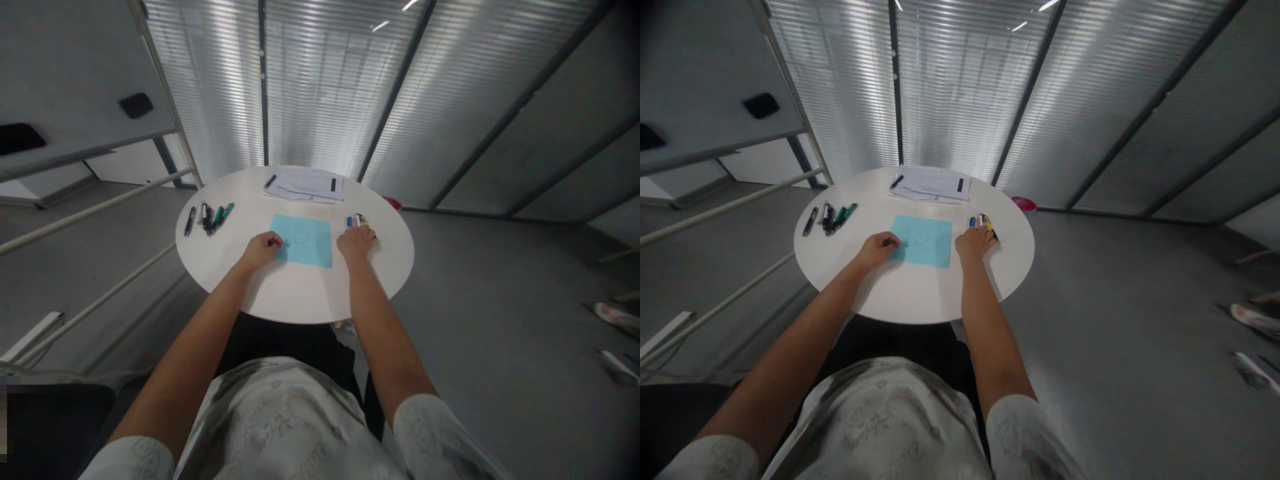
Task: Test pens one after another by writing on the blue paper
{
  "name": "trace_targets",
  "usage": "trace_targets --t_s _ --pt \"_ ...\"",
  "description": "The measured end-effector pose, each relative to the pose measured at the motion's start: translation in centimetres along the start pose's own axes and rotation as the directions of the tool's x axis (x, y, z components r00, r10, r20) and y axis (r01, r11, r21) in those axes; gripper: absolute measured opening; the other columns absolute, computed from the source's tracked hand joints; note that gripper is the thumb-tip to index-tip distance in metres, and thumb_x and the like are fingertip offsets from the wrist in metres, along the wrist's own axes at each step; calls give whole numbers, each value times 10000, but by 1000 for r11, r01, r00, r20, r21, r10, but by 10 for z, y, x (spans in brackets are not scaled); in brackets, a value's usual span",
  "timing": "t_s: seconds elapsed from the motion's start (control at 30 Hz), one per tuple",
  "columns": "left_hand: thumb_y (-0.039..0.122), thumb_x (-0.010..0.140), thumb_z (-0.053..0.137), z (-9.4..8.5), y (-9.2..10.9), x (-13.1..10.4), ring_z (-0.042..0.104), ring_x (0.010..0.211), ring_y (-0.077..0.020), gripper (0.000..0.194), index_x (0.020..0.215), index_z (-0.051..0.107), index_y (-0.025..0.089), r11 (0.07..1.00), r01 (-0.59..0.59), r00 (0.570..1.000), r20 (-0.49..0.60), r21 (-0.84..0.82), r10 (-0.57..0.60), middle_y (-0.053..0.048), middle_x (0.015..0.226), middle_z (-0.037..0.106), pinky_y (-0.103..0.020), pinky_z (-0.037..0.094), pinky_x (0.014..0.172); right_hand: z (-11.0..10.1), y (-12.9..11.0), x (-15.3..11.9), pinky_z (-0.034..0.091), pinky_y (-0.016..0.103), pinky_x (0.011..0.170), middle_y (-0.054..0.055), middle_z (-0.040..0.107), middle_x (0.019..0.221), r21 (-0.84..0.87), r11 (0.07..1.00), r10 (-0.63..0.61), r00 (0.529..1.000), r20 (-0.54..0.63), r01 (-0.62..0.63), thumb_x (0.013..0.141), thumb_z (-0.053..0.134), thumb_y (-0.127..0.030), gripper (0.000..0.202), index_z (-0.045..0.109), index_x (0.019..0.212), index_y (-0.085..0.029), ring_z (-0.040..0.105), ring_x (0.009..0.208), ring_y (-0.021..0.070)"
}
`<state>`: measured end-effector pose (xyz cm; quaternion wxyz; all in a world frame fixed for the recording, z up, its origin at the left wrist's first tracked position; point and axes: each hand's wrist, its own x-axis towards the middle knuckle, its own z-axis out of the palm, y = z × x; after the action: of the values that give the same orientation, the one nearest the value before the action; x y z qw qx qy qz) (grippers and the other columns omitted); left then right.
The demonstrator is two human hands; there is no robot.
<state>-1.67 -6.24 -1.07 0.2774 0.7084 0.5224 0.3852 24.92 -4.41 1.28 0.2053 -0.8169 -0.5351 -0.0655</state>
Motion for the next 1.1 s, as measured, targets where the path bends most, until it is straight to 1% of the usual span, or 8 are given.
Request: trace_targets --t_s 0.3,0.47,0.63,0.73,0.87,0.97,1.03,1.1 --pt "129 730 507 -3 8 -3 591 736 -146 203 825 683 165 999 33 999 6 28 -33 -67 838 702 -280 454 722 16 11 9 356 564 952 225 553 1124 146 989 23 996 -91 -9 777 485 -168 337 692 1038 -123 453 1139 349" --pt "137 729 515 -1 3 -1 598 760 -153 203 835 686 169 1000 6 1000 3 18 -6 -71 852 702 -284 454 742 18 8 8 334 587 966 219 555 1128 154 988 12 995 -103 4 759 524 -212 313 696 1007 -128 437 1150 358" --pt "150 736 519 -1 -1 0 597 746 -158 199 841 686 174 1000 -3 1000 6 17 3 -67 831 699 -284 452 722 3 -5 -4 308 574 973 213 547 1188 152 984 -72 987 -146 95 778 507 -193 300 695 1001 -121 416 1177 357" --pt "150 743 518 -1 1 0 601 748 -156 202 854 686 168 1000 9 1000 9 18 -10 -72 839 702 -280 452 718 -3 -16 -12 307 532 996 177 569 1179 177 959 -196 969 -148 221 792 497 -160 292 697 1005 -145 435 1189 333" --pt "146 743 518 -2 1 0 605 744 -153 205 858 686 166 1000 10 1000 5 13 -10 -73 847 707 -281 455 722 1 -30 -19 407 390 933 102 624 1066 314 873 -396 918 7 374 822 491 -154 270 702 985 -198 554 1035 233" --pt "146 733 519 -2 1 1 601 752 -154 205 851 685 169 1000 10 1000 -12 13 -9 -71 844 704 -277 451 715 9 -35 -21 432 303 904 57 654 1017 426 766 -567 819 93 482 834 510 -150 244 708 962 -209 581 959 172" --pt "147 728 517 -2 1 0 592 745 -149 208 848 685 168 1000 11 1000 -29 14 -11 -69 841 701 -272 448 712 13 -36 -21 431 299 912 44 670 991 438 743 -605 787 119 505 837 531 -158 222 719 938 -219 582 955 168" --pt "152 731 514 -1 3 0 584 734 -146 217 861 686 168 999 32 999 -42 14 -31 -65 843 701 -268 447 707 16 -36 -21 431 303 919 39 679 986 441 746 -603 787 128 500 837 541 -156 220 727 930 -227 584 957 168"
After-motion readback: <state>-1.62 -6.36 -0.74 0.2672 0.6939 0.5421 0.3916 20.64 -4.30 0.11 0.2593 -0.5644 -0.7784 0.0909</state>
